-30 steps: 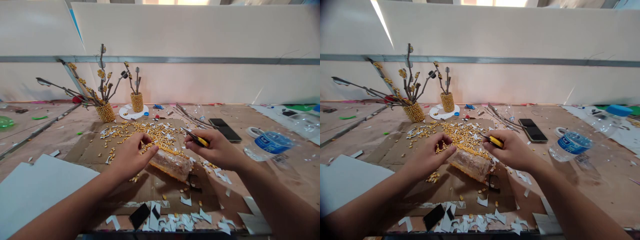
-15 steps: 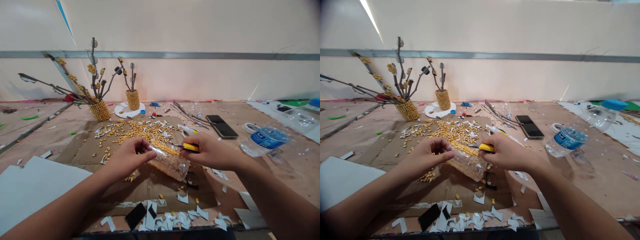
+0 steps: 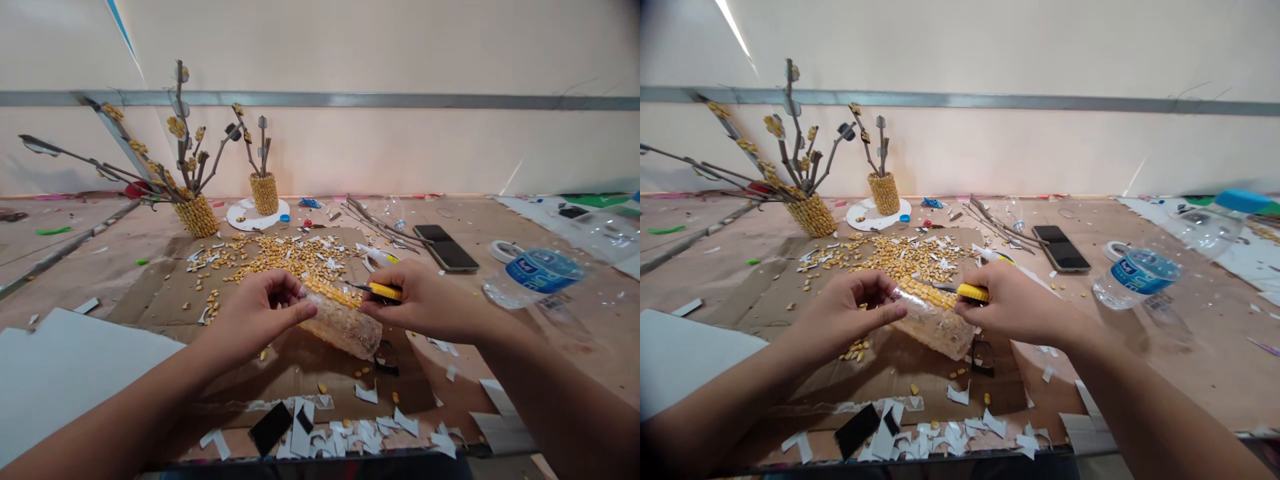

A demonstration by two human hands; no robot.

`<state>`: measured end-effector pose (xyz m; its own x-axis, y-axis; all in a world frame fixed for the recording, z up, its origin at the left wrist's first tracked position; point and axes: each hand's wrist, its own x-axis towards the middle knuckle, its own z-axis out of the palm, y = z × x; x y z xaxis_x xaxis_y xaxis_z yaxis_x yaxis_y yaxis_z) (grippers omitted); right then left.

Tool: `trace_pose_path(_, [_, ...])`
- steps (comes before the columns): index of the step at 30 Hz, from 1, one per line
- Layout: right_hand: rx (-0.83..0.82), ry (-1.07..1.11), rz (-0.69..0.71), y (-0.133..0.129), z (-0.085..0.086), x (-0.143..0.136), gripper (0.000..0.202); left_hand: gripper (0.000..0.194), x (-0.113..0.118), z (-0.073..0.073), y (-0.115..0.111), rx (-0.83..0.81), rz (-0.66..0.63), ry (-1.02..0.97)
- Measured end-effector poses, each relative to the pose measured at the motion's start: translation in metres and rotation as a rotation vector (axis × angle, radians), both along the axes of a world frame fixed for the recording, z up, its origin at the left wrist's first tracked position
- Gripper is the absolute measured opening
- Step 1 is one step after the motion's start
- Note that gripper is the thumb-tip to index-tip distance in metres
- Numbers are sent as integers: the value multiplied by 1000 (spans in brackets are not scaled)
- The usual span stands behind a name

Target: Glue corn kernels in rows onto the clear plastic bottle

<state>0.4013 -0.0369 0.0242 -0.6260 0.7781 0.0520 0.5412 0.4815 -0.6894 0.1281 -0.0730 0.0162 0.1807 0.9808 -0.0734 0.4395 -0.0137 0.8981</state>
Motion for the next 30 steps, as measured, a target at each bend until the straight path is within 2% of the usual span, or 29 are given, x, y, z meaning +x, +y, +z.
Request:
trace_pose_path(12, [42, -40, 39, -2, 2, 3, 39, 33, 1, 1, -1, 32, -20, 6])
trace_pose_path(20, [11, -24, 56, -3, 2, 2, 28, 33, -2, -2, -1, 33, -30, 37])
trace_pose_path(30, [39, 11, 52, -4, 0, 0, 30, 32, 0, 0, 0, 12, -44, 24])
